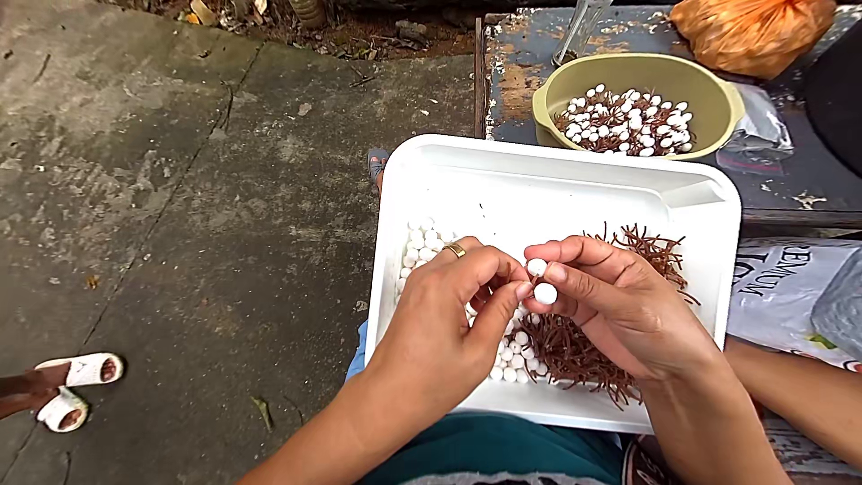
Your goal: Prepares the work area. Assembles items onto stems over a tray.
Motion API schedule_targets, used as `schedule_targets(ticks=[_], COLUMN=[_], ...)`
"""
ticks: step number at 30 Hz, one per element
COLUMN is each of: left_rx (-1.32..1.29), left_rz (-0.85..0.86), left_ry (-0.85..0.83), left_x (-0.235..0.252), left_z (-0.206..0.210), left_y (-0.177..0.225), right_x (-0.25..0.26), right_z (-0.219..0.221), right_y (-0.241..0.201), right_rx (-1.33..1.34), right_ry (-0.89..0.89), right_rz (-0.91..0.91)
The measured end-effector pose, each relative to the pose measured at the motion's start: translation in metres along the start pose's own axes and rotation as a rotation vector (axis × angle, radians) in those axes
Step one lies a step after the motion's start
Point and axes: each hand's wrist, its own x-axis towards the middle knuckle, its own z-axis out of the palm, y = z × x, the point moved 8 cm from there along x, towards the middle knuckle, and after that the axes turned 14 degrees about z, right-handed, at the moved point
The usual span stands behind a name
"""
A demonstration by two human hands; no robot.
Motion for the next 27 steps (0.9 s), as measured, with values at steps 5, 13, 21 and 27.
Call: schedule_targets(ticks=[5, 13, 21, 27], left_rx=[0.053, 0.082, 0.1, 0.09], left_rz=[0.034, 0.059, 0.048, 0.012], left_ry=[0.003, 0.002, -0.012, -0.033], left_x=[0.0006, 0.0006, 0.0008, 0.0], left_z=[-0.0006, 0.0002, 0.0007, 0.0008], left_y=[0.0032, 0.0047, 0.0058, 0.005], right_x=[-0.0003, -0.0005, -0.0009, -0.0006], right_z=[0.0009, 0.0012, 0.0019, 0.0023], right_y=[-0.0004, -0.0012, -0.0011, 0.0013], right_rx=[-0.004, -0.015, -0.045, -0.025], right_ry=[-0.004, -0.019, -0.016, -0.034], right_rz=[-0.007, -0.021, -0.019, 0.004])
